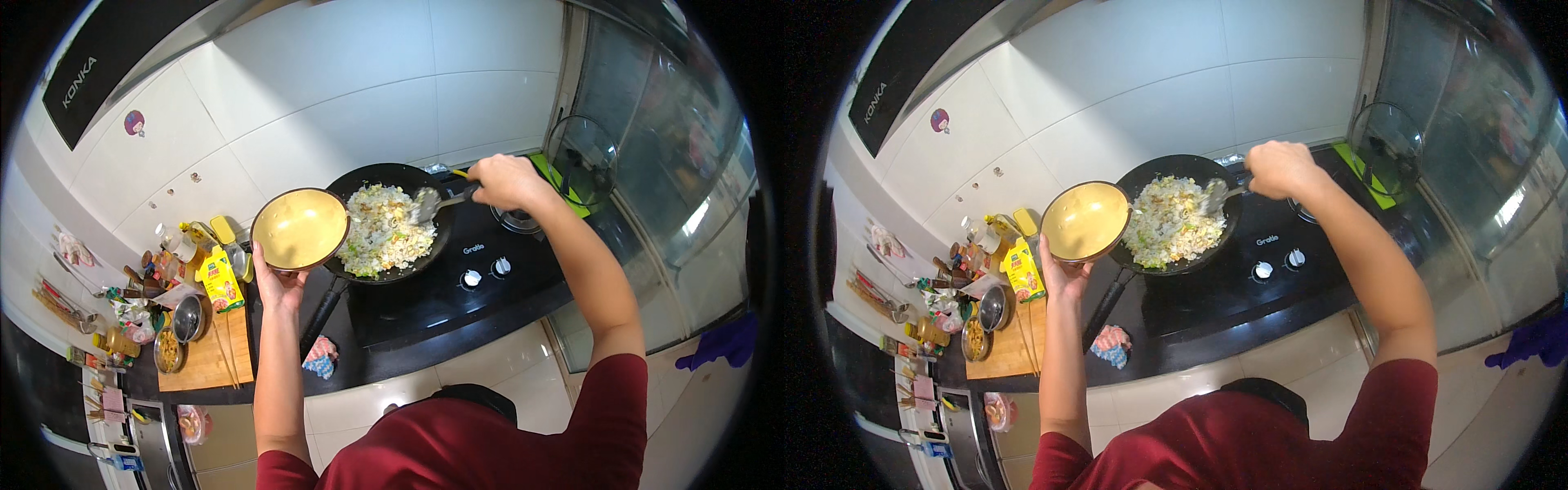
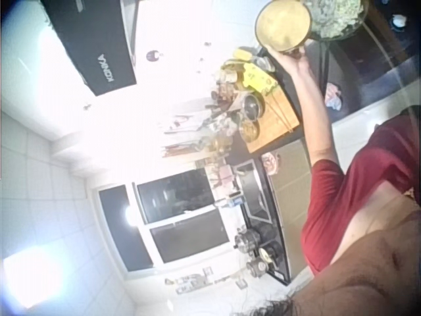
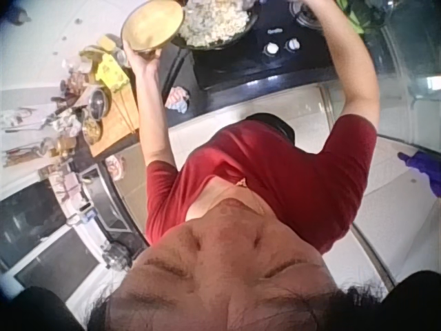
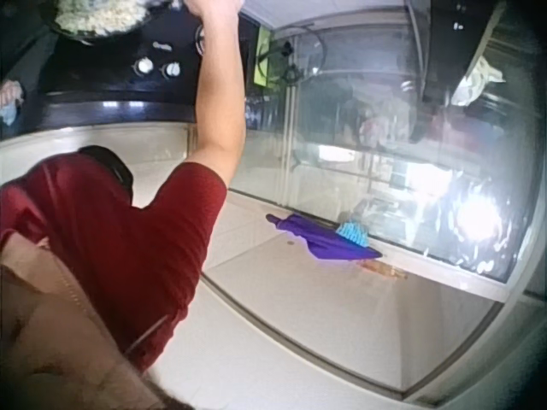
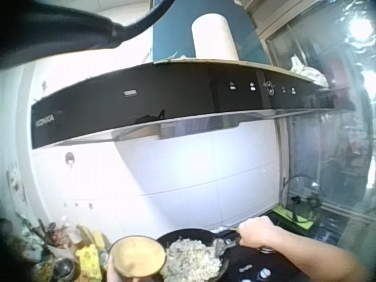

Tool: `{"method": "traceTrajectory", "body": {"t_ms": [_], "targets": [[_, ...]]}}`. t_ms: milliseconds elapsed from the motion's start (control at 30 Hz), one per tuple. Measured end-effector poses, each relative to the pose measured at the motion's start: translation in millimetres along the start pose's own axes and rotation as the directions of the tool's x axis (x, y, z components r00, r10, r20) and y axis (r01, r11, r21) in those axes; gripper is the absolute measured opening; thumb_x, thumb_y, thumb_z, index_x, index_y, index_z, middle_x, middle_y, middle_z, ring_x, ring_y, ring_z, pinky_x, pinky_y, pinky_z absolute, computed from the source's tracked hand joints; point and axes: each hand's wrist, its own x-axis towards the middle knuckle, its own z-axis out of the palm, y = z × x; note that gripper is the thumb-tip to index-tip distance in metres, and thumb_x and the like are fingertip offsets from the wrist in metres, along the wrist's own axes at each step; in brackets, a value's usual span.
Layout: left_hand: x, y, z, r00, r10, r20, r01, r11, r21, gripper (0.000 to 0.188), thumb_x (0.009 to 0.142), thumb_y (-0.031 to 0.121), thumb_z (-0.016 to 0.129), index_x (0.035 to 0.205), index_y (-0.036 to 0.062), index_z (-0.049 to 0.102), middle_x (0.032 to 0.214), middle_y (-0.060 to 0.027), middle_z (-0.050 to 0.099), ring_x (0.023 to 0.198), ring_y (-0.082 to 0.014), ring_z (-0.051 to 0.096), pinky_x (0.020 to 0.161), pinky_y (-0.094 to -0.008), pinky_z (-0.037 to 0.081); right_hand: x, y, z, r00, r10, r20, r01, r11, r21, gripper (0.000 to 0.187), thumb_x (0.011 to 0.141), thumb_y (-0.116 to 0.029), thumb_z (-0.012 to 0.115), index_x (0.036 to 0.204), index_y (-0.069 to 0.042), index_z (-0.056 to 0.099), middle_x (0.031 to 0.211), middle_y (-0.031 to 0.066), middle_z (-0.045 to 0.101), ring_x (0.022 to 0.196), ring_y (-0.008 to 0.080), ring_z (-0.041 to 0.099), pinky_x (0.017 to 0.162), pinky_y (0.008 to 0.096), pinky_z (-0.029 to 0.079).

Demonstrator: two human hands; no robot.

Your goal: The person cooks fried rice in a wok on a gas stove. They add seasoning from a yellow packet and pour a liquid from a bowl into the wok, stirring the mixture continuously with a spatula.

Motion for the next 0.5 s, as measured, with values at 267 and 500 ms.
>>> {"method": "traceTrajectory", "body": {"t_ms": [267,500], "targets": [[-6.7,1.0,4.2,1.000,-0.011,-0.002,0.011,0.999,0.035,0.069,0.087,0.068,0.053,0.133,0.0165,0.053,0.126,-0.0093,0.057,0.109,-0.0251,0.057,0.081,-0.0404,0.054,88.6,7.2,55.8,0.988,0.028,0.149,-0.072,0.952,0.298,0.040,0.074,-0.028,0.074,0.107,-0.008,0.072,0.108,0.0125,0.071,0.100,0.0305,0.068,0.085,0.0421,0.054],[-6.4,6.6,-2.9,1.000,0.024,0.003,-0.025,0.999,0.028,0.068,0.088,0.065,0.055,0.132,0.0138,0.053,0.124,-0.0104,0.059,0.109,-0.0262,0.059,0.086,-0.0420,0.053,56.1,-41.9,75.6,0.941,-0.298,-0.161,0.310,0.949,0.052,0.019,0.076,-0.015,0.067,0.094,-0.007,0.070,0.092,0.0152,0.071,0.089,0.0328,0.069,0.075,0.0444,0.054]]}}
